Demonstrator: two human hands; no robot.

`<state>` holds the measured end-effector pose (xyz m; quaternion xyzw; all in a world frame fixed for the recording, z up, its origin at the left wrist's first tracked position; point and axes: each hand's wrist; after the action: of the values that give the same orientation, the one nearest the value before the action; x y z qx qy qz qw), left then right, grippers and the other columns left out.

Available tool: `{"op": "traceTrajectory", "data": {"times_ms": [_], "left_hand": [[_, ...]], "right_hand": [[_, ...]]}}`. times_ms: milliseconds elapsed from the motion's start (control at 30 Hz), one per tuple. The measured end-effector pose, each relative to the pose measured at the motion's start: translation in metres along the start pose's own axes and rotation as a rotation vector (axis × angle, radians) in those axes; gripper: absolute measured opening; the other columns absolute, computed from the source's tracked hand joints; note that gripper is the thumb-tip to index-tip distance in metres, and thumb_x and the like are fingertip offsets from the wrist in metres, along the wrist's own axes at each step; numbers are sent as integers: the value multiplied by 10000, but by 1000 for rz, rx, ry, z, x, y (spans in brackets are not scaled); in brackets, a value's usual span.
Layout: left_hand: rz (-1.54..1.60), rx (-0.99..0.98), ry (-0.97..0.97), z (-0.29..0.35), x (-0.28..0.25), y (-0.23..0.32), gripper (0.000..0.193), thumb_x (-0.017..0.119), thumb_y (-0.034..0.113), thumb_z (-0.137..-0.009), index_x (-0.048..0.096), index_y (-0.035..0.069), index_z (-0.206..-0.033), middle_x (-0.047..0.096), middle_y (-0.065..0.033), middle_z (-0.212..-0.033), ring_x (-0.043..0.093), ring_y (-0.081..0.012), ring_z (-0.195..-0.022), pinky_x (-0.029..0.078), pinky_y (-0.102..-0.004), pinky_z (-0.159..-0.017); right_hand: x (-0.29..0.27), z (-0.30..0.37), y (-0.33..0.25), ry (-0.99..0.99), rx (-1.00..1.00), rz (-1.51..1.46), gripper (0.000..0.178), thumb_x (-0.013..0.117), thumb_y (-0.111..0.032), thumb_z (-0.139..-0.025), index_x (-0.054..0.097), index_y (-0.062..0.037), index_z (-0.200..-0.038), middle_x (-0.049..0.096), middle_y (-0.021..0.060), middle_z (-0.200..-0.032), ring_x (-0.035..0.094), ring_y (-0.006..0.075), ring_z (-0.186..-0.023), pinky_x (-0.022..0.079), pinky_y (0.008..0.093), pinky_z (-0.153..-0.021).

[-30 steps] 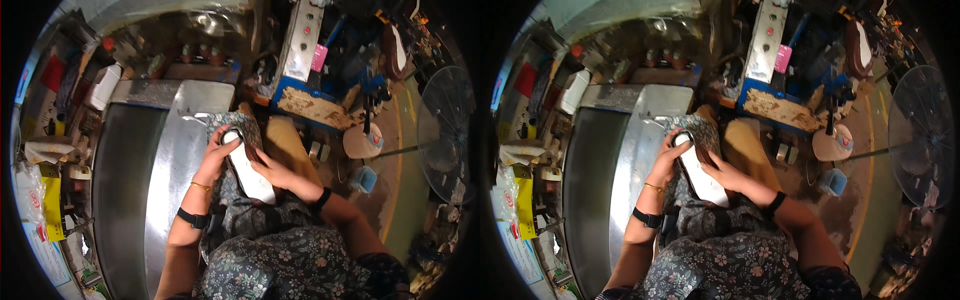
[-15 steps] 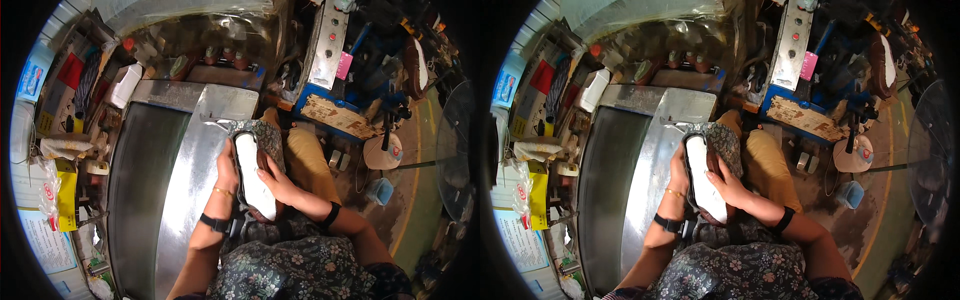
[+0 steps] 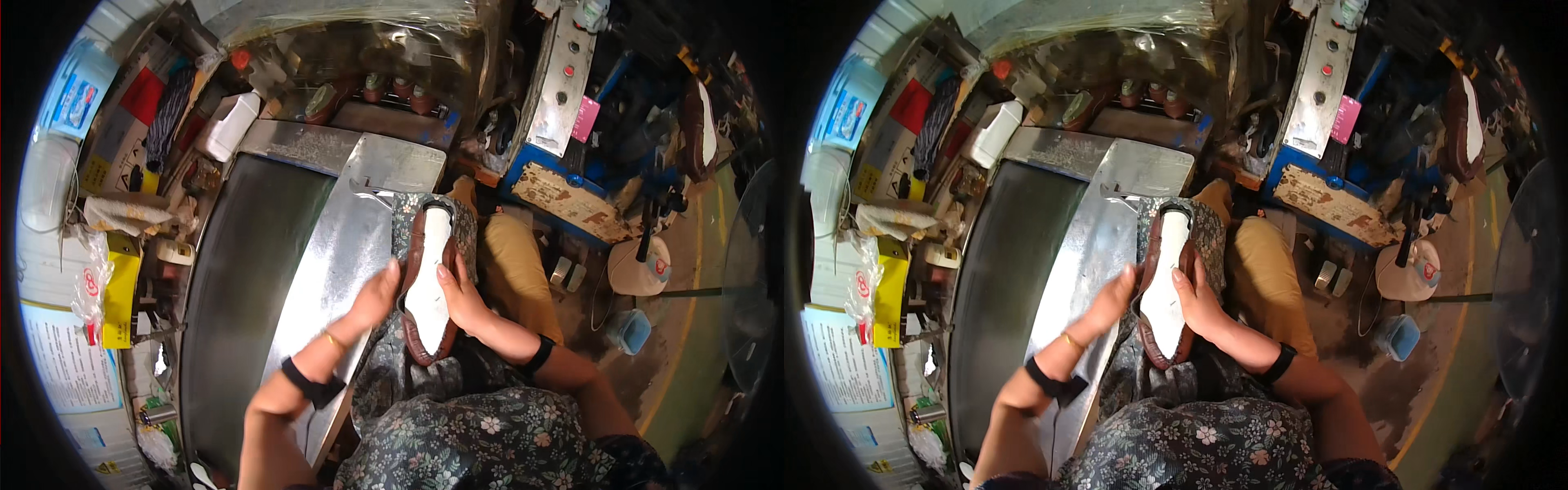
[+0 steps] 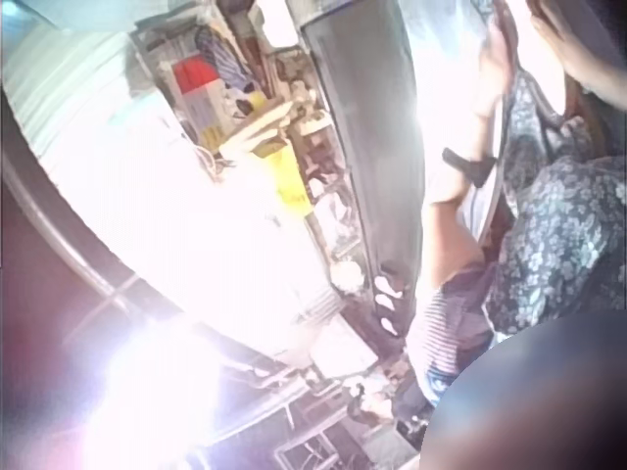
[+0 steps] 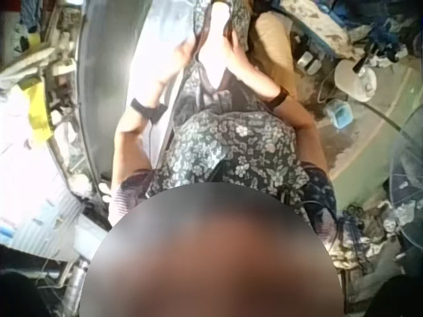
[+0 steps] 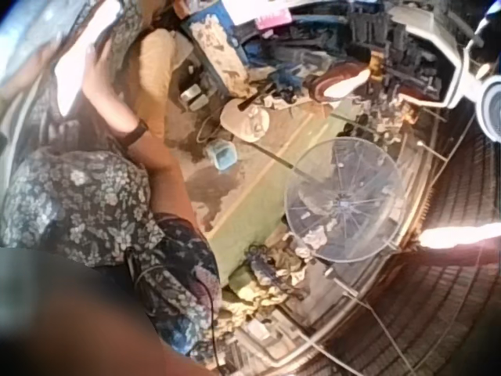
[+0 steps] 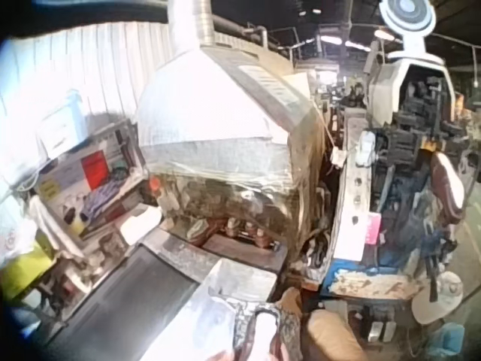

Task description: Manually fitting and pressing outsoles onto shoe uppers mounted on lasts during assembly.

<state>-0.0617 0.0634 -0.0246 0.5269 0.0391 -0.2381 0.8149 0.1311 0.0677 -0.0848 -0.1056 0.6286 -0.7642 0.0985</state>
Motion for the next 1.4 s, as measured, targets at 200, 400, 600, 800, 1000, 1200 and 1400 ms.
{"op": "traceTrajectory", "data": {"times_ms": [200,400,600,800,1000,1200,1400], "left_hand": [[-1092,119,552,25,40,33,415,458,356,-986,597,34,-765,635,-137,-597,634,-361,-524,520,-443,-493],[-501,180,303,60,60,-3,519,579,391,-942,441,-29,-1212,651,-210,-817,678,-351,-711,549,-407,-622],[520,296,144,52,74,-17,695,677,189,-913,287,-5,-1454,551,-115,-1262,542,-201,-1151,435,-337,-997],[902,57,-52,57,14,15,544,640,193,-935,399,-23,-1372,600,-116,-1222,613,-207,-1077,499,-349,-946],[833,24,-96,74,49,-1,656,488,480,-984,387,-18,-1397,613,-100,-1176,603,-143,-995,494,-279,-819],[421,-270,188,52,50,-5,672,272,512,-1031,605,-59,-1155,701,-136,-865,659,-254,-634,515,-374,-574],[-881,112,386,53,48,-4,404,431,317,-994,591,24,-766,617,-175,-572,609,-390,-510,501,-464,-490]], "right_hand": [[17,9,-32,73,-32,257,712,423,-366,-1020,66,3,-1512,418,320,-1394,448,439,-1275,366,438,-1043],[-3,9,9,-40,-128,106,676,395,-374,-1037,103,-3,-1522,245,214,-1546,258,300,-1435,231,373,-1149],[-7,1,-21,-124,-93,-114,685,352,-435,-1044,119,-10,-1527,220,155,-1559,218,248,-1431,185,354,-1161],[-112,-36,-84,-451,278,287,816,288,-667,-963,51,-163,-1559,388,213,-1451,634,307,-1037,552,379,-860],[-14,26,-45,-258,73,-35,1167,673,-310,-900,-318,-3,-1434,125,217,-1567,225,281,-1426,212,359,-1158],[-9,38,-31,-256,34,-81,1172,675,-155,-890,-370,-10,-1401,146,212,-1559,208,262,-1429,211,358,-1152],[-3,39,-31,-198,-29,244,1139,705,-205,-856,-227,12,-1474,153,242,-1547,206,283,-1423,209,381,-1151]]}}
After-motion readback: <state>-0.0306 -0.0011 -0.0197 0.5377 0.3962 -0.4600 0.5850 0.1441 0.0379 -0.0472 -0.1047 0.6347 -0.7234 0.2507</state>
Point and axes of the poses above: each hand's wrist, its own z-axis away from the middle knuckle, its own x-axis out of the palm, y = z × x
